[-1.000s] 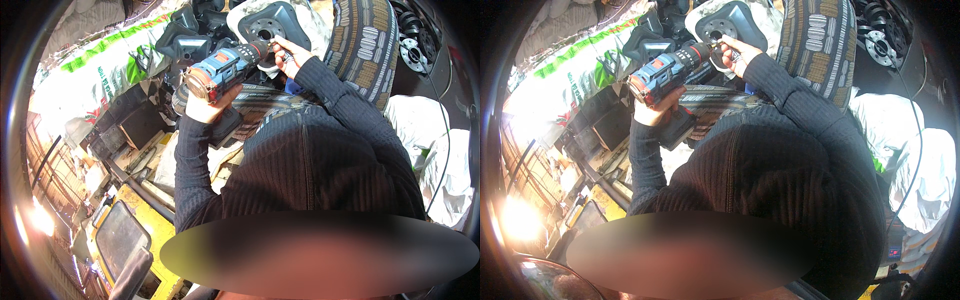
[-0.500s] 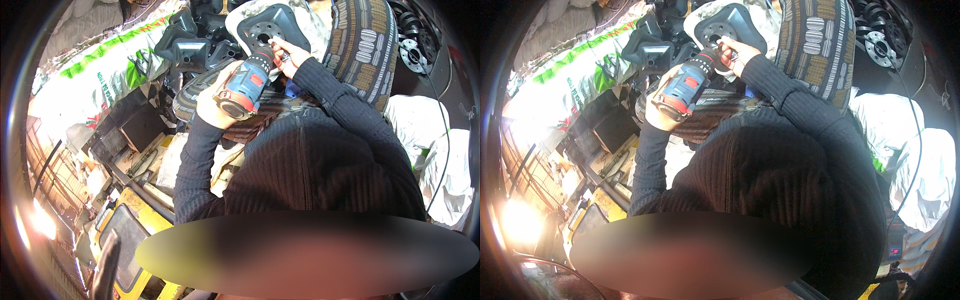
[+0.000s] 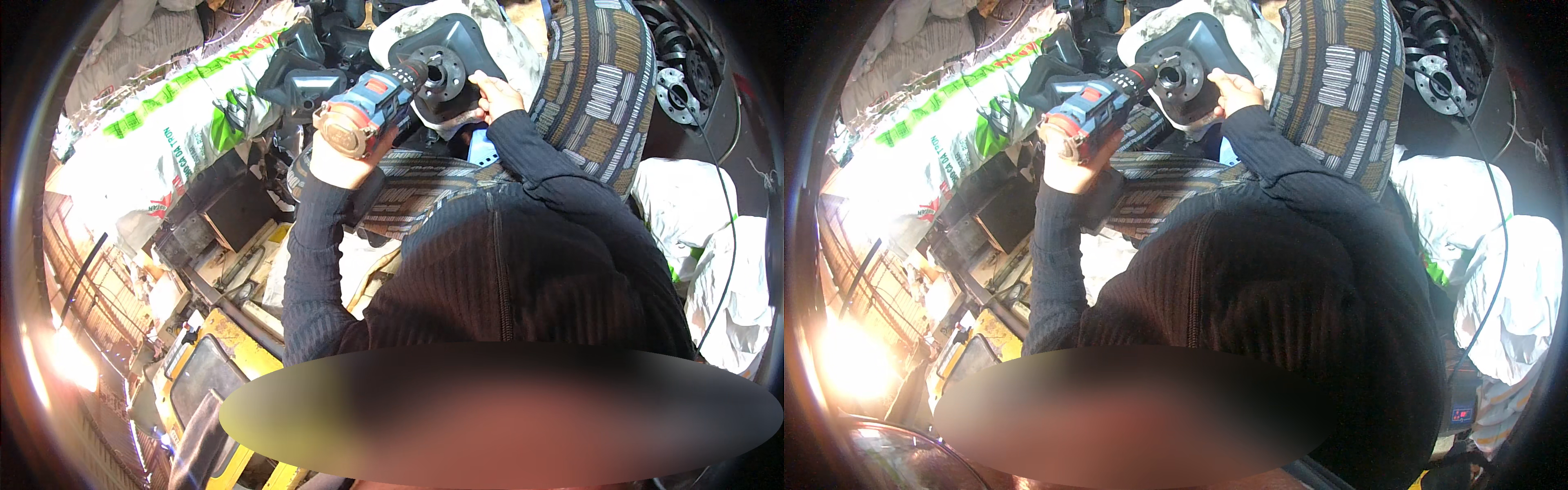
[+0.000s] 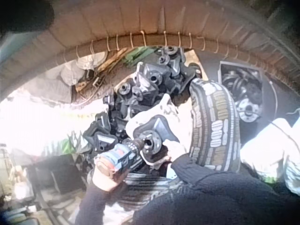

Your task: The person uses a cordless drill to fasten bolts into a black mechanical housing. They repeatedly insert bolts, tighten them with the drill, and occasionally use a green tape measure to check dimensions. The person handles multiple similar housings and fasteners throughout the clip.

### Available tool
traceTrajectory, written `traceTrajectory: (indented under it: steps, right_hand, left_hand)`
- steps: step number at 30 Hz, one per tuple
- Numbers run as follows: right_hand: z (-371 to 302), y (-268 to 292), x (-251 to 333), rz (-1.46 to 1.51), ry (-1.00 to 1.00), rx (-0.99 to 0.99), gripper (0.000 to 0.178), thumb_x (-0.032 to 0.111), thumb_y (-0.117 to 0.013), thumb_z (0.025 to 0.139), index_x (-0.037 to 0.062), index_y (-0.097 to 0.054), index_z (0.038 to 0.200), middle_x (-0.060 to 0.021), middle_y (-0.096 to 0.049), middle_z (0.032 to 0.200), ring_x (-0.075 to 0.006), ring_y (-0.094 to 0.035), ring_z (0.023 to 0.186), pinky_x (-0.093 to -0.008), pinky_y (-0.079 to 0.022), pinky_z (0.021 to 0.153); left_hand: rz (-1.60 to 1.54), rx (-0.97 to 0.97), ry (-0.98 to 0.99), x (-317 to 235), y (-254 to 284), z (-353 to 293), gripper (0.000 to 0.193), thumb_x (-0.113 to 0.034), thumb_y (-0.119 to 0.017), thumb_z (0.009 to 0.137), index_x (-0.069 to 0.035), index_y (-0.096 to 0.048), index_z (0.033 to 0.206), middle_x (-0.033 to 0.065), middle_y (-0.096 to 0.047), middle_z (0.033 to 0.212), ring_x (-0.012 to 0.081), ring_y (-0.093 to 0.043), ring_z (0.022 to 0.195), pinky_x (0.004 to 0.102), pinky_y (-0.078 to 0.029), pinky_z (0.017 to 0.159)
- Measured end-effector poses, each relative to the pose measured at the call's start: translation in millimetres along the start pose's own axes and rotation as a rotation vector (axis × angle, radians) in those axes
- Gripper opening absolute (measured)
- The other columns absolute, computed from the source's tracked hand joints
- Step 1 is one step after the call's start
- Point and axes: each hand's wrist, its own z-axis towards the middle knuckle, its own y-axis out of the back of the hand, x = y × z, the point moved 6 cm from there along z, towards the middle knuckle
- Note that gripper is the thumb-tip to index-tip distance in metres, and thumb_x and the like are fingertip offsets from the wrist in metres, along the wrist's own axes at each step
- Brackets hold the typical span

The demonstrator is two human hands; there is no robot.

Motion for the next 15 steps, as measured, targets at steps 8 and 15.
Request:
traceTrajectory:
  steps: [8, 15]
  right_hand:
    - [1.5, -12.3, 9.6, -0.26, 0.168, -0.069, 0.036, 0.025, -0.074, 0.075, -0.0013, -0.063, 0.097, -0.0018, -0.061, 0.075, -0.0051, -0.049, 0.056, -0.02, -0.041, 0.048]
    - [10.5, -17.5, 6.5, -0.271, 0.287, -0.038, 0.033, 0.02, -0.073, 0.076, -0.0029, -0.063, 0.098, 0.0003, -0.059, 0.072, -0.0041, -0.046, 0.055, -0.0198, -0.037, 0.049]
  left_hand:
    - [0.162, 0.163, -0.037, 1.8, -9.5, 36.1, 0.044, -0.025, -0.073, 0.071, -0.005, -0.058, 0.107, 0.0116, -0.062, 0.102, 0.0266, -0.061, 0.091, 0.0351, -0.047, 0.081]
    - [0.283, 0.287, -0.031, -3.9, -2.7, 54.3, 0.04, -0.022, -0.068, 0.075, -0.011, -0.057, 0.112, 0.0101, -0.06, 0.107, 0.0265, -0.056, 0.1, 0.0363, -0.043, 0.088]
